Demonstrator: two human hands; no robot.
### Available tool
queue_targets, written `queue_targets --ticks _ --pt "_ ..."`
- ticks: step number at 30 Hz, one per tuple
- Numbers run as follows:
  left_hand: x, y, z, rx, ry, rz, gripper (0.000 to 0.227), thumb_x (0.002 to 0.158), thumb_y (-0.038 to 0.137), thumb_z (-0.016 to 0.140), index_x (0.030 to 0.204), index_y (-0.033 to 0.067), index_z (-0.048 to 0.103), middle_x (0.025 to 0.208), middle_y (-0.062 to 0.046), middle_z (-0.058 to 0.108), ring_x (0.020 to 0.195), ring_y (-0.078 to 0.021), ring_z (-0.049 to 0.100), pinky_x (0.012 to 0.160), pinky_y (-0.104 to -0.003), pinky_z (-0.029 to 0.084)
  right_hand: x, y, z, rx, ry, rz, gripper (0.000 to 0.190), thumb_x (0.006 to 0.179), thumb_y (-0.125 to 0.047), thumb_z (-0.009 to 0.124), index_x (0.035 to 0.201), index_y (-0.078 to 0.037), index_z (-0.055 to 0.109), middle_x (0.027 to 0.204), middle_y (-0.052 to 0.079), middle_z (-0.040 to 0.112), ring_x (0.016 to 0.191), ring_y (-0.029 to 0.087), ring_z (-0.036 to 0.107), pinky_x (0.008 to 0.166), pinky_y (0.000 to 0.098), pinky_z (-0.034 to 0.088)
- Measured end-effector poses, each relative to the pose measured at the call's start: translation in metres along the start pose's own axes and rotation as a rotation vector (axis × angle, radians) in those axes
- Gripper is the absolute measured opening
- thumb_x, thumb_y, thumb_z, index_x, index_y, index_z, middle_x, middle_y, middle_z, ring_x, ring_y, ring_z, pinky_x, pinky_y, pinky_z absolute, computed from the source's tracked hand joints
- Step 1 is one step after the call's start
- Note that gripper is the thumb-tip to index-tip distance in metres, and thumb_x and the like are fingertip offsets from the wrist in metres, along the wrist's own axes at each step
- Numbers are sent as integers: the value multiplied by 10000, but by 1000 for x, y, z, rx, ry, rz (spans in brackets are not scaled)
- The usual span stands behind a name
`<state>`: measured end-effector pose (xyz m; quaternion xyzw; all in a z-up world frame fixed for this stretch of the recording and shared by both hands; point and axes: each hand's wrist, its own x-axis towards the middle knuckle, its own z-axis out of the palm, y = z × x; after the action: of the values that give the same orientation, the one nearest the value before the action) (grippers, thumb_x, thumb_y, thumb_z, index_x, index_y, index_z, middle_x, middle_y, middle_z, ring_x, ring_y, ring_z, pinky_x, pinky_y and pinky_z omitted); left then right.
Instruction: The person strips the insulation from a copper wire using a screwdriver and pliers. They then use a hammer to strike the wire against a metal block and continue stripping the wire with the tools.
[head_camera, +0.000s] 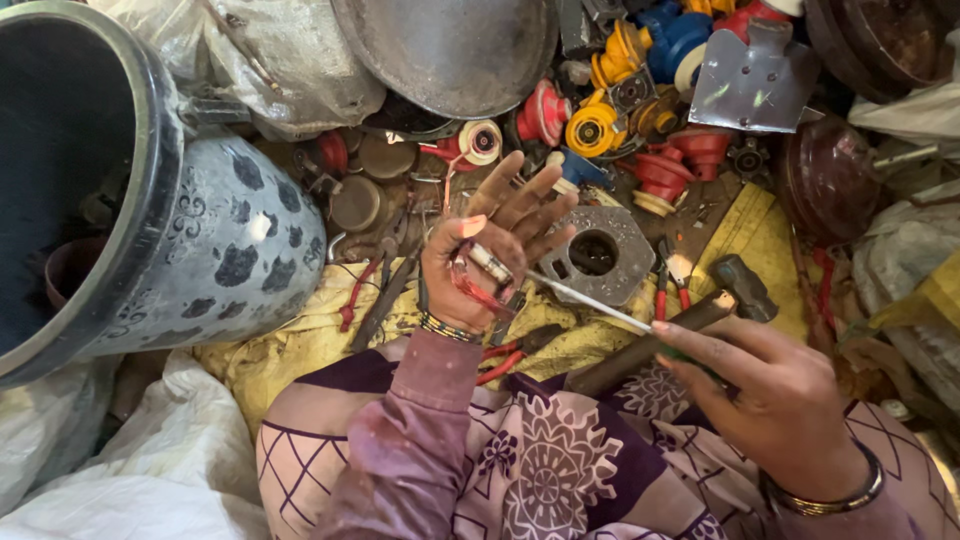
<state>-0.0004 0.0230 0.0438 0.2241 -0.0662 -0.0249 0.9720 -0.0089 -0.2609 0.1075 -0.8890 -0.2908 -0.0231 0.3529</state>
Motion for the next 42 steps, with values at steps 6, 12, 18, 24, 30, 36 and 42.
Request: queue_targets --ticks 6,12,18,24,30,36,42 --pt "0 -2 -5 -32 -31 26 744 974 319 526 1643 57 330 1642 -256 400 1485 -430 449 1251 -556 377 -5 3 2 36 64 -31 361 779 -181 820 1137 -154 776 881 54 713 669 157 660 586 285 505" --pt "1 -11 -10 -42 -22 16 666 1034 324 481 1630 57 354 1629 -251 410 1470 -425 461 1254 -564 369 -14 25 33 837 143 302 220 950 -162 677 1158 -97 655 803 31 700 582 83 618 487 240 511" --pt "2 -51 2 -105 -45 -116 620 1066 363 425 1613 80 355 1635 -219 420 1526 -353 428 1280 -540 324 -13 33 72 1173 -114 684 199 895 -136 764 1015 -60 625 579 7 528 417 86 482 372 240 372" --pt "-12 -83 21 84 227 -8 642 1128 459 285 1565 -5 365 1584 -229 452 1441 -311 477 1215 -449 392 -15 13 85 696 -47 334 464 791 -177 850 1206 -111 652 785 2 577 647 71 532 548 237 408" --pt "-12 -88 22 257 68 -64 623 1200 435 306 1573 -58 386 1547 -278 484 1387 -342 526 1206 -477 428 -8 34 79 1108 -5 829 203 928 -191 706 1070 -52 665 701 55 606 450 92 474 396 257 362" --pt "-19 -97 27 316 -16 -17 831 1072 572 426 1691 113 113 1688 -175 336 1488 -243 466 1243 -404 418 -15 60 86 1815 -9 999 172 1020 -225 610 987 -56 615 803 26 609 503 24 449 427 179 361" --pt "-27 -112 13 451 176 -90 1205 833 139 843 1694 239 6 1404 -119 411 1206 -176 542 912 -310 543 -21 52 107 2102 73 1187 170 992 -256 592 1096 -129 634 841 -8 628 572 22 527 479 139 439"
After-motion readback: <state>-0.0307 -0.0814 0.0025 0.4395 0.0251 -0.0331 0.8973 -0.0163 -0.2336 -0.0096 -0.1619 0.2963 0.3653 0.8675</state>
